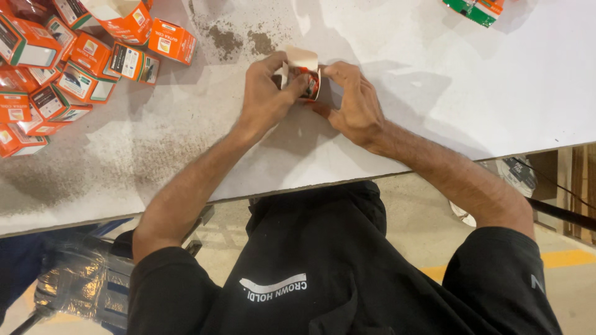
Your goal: The person takes flat printed cartons one at a time from a pile, folds and presses the sides to open each into a small box, and places the finished boxes onto a growing pile of orange boxes on the table. The clip starts and ends mid-task.
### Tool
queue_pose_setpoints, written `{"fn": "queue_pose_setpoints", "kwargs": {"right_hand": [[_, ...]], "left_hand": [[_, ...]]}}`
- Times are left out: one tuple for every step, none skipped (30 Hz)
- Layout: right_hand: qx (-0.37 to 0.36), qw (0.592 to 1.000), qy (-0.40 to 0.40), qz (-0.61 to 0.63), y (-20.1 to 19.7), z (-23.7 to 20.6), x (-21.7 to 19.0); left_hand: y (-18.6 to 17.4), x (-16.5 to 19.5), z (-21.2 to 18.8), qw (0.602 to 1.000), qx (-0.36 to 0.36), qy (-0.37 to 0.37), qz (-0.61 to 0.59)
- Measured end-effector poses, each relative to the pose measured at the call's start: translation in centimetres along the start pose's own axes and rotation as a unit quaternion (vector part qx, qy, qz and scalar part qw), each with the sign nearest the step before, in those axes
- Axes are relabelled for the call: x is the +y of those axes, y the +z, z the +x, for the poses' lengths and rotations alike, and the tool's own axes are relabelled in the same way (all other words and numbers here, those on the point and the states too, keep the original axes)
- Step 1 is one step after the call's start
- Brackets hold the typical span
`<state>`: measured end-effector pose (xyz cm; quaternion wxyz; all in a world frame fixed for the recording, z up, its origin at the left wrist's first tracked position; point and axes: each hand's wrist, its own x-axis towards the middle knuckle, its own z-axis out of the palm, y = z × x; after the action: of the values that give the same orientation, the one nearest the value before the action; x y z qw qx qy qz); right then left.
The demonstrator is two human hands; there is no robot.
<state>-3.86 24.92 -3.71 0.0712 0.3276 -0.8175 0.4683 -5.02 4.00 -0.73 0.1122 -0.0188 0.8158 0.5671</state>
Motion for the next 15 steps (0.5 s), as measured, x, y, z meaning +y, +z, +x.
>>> {"fn": "queue_pose_setpoints", "kwargs": {"right_hand": [[-0.012,0.999,0.017,0.030,-0.1,0.0,-0.2],[-0.014,1.000,0.010,0.002,-0.2,0.1,-0.4],[-0.014,0.999,0.004,-0.029,-0.5,0.2,-0.7],[-0.017,0.998,-0.001,-0.057,-0.7,0.2,-0.9],[-0.014,0.995,-0.025,-0.091,-0.6,0.4,-1.2],[-0.011,0.991,-0.050,-0.125,-0.6,0.6,-1.5],[-0.009,0.984,-0.075,-0.158,-0.6,0.7,-1.6],[-0.014,0.985,-0.068,-0.155,-0.6,0.8,-1.8],[-0.017,0.986,-0.063,-0.153,-0.6,0.9,-1.9],[-0.019,0.986,-0.057,-0.153,-0.7,1.1,-1.9],[-0.023,0.987,-0.051,-0.153,-0.7,1.1,-2.0],[-0.029,0.987,-0.046,-0.152,-0.8,1.1,-2.0],[-0.034,0.987,-0.041,-0.151,-0.8,1.1,-2.1],[-0.035,0.987,-0.037,-0.151,-0.8,1.2,-2.1],[-0.039,0.987,-0.033,-0.151,-0.8,1.2,-2.2]], "left_hand": [[0.2,0.0,0.2,1.000,0.005,0.015,0.012],[0.2,0.0,0.4,0.999,0.008,0.033,0.026],[0.2,0.1,0.5,0.998,0.002,0.068,0.006],[0.3,0.1,0.5,0.995,-0.004,0.101,-0.014],[-0.1,0.1,0.5,0.990,-0.008,0.135,-0.034],[-0.3,0.1,0.5,0.985,-0.050,0.157,-0.053],[-0.9,0.0,0.3,0.977,-0.091,0.177,-0.073],[-1.7,-0.2,0.2,0.968,-0.131,0.193,-0.092],[-2.3,-0.4,0.1,0.964,-0.157,0.133,-0.168],[-3.1,-0.7,0.2,0.950,-0.184,0.075,-0.241],[-3.6,-0.9,0.1,0.927,-0.208,0.013,-0.313],[-4.0,-1.0,0.2,0.934,-0.191,-0.004,-0.303],[-4.3,-1.1,0.4,0.940,-0.175,-0.020,-0.292],[-4.3,-1.1,0.5,0.946,-0.160,-0.034,-0.281],[-4.2,-1.0,0.6,0.952,-0.159,-0.034,-0.260]]}}
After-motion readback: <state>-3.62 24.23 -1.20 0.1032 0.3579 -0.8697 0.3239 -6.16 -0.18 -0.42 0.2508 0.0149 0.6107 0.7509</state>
